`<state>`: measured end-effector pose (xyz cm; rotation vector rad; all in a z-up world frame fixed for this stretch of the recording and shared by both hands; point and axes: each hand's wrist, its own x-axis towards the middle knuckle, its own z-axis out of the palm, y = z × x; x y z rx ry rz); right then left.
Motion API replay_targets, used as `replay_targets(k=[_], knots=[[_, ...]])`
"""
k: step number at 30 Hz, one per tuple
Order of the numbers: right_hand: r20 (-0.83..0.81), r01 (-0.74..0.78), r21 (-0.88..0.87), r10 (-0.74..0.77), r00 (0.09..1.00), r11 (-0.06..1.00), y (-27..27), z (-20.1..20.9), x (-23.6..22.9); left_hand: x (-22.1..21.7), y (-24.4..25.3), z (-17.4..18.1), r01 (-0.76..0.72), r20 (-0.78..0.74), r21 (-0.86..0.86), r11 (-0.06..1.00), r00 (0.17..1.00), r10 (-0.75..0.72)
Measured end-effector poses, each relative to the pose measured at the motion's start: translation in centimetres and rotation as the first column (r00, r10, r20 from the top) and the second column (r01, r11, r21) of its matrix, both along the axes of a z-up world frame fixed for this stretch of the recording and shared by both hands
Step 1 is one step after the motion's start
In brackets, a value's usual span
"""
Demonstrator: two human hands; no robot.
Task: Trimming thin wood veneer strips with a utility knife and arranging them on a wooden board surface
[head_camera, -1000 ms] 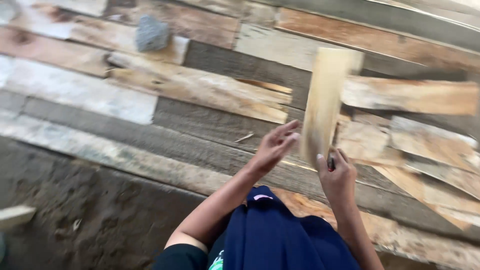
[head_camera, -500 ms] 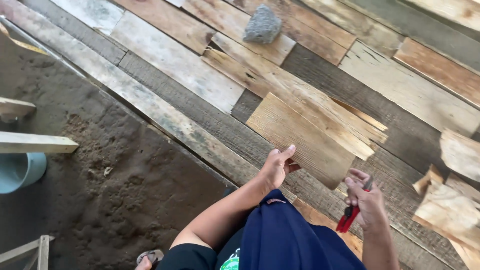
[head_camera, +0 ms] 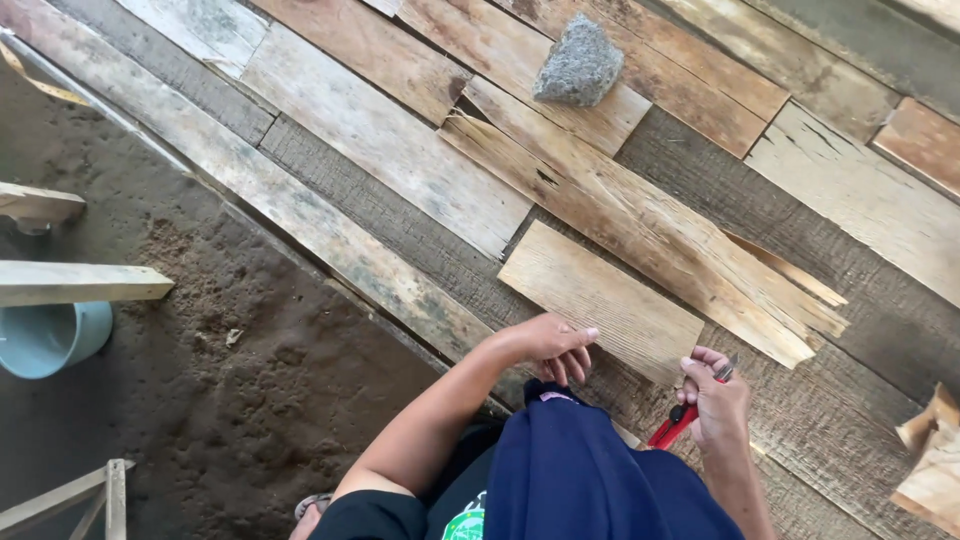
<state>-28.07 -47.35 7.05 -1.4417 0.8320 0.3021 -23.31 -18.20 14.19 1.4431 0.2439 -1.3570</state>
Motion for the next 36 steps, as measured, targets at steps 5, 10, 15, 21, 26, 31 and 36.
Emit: replay_targets(k=[5,10,15,21,26,31,36], knots=[[-0.05,0.04,-0.005,-0.04,0.998,0.999,0.7,0.0,0.6,2.9,4.1,-2.5,-0.354,0.643,0.312,0.882,0.762,0.078],[0.015,0.079,0.002,-0.079,0.997,0.997,0.5,-1.9,0.6,6.4,8.0,-10.8,-0.583,0.916,0.4,0.707,0.245,-0.317],[-0.006,0.075,-0.02,-0.075,0.997,0.997,1.1,-1.3,1.0,7.9,8.5,-10.7,-0.494,0.857,0.511,0.703,0.23,-0.461],[0.186,-0.001,-0.061,0.012,0.982,0.998,0.5,-4.6,-0.2,8.3,9.9,-14.5,-0.608,0.913,0.232,0.759,-0.132,-0.385],[0.203,-0.031,-0.082,0.047,0.978,0.996,1.1,-4.0,-0.2,8.1,10.1,-13.5,-0.588,0.905,0.277,0.76,-0.107,-0.412],[0.184,-0.03,-0.093,0.047,0.982,0.995,1.1,-4.0,-0.1,7.9,9.6,-14.3,-0.592,0.87,0.4,0.7,0.005,-0.493],[0.176,-0.034,-0.108,0.053,0.983,0.994,1.6,-3.1,0.1,7.7,9.6,-15.3,-0.623,0.816,0.448,0.642,-0.009,-0.578]])
